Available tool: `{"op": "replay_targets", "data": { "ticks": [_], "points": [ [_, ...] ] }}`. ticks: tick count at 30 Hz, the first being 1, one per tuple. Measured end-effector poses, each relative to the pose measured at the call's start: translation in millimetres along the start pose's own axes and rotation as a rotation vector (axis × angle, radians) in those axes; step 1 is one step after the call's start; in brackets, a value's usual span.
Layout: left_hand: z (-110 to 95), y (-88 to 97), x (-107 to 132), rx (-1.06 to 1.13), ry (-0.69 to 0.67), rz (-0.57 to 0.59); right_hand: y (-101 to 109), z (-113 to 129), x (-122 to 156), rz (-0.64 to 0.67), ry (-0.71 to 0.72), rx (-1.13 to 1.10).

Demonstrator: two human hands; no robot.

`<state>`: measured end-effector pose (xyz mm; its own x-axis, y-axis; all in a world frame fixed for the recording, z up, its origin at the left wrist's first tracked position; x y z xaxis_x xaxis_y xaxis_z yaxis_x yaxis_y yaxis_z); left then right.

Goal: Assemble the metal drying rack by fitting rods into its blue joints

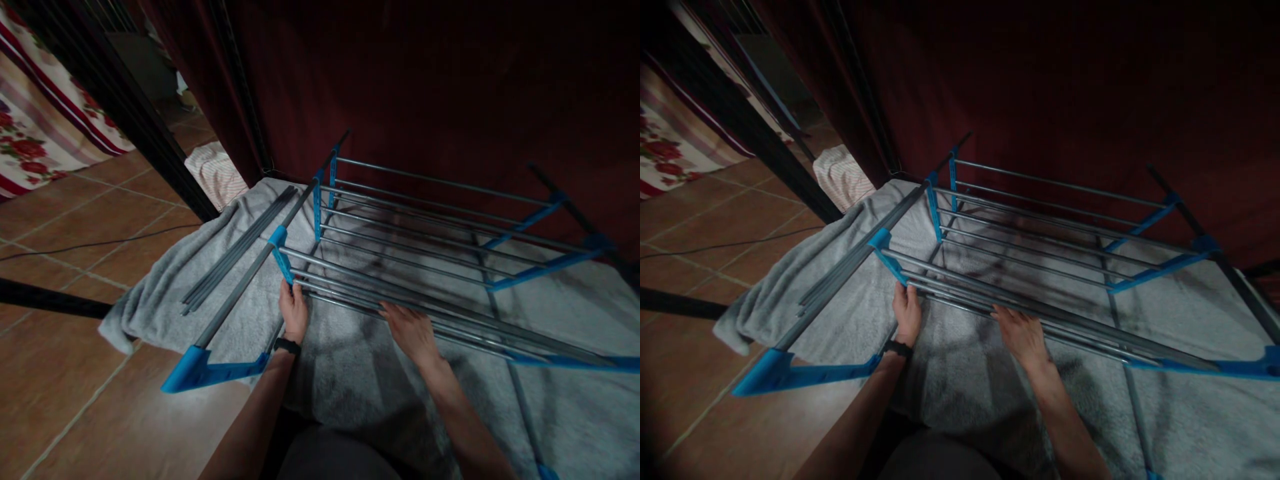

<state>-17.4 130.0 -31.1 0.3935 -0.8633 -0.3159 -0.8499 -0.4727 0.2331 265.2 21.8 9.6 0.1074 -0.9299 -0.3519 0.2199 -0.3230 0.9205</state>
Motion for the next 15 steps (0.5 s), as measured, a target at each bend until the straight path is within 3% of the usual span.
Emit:
{"op": "replay_targets", "data": {
  "ticks": [9,12,15],
  "points": [
    [1,3.7,-9,-0.026,-0.031,0.036,8,19,-9,0.103,-0.083,0.063],
    [7,3.3,-13,-0.074,-0.07,0.074,14,19,-4,0.047,-0.105,0.055],
    [11,7.2,-8,-0.021,-0.099,0.054,22,12,16,-0.091,-0.116,-0.016]
  ]
}}
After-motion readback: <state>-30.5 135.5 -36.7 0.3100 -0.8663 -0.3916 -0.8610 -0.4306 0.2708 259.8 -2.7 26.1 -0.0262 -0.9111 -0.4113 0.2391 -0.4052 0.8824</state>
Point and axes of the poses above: each hand's wrist, its own x-axis away from the middle knuckle, its own y-axis out of the back of the hand, z = x × y, the point moved 2 cm from there along -x, towards the middle knuckle
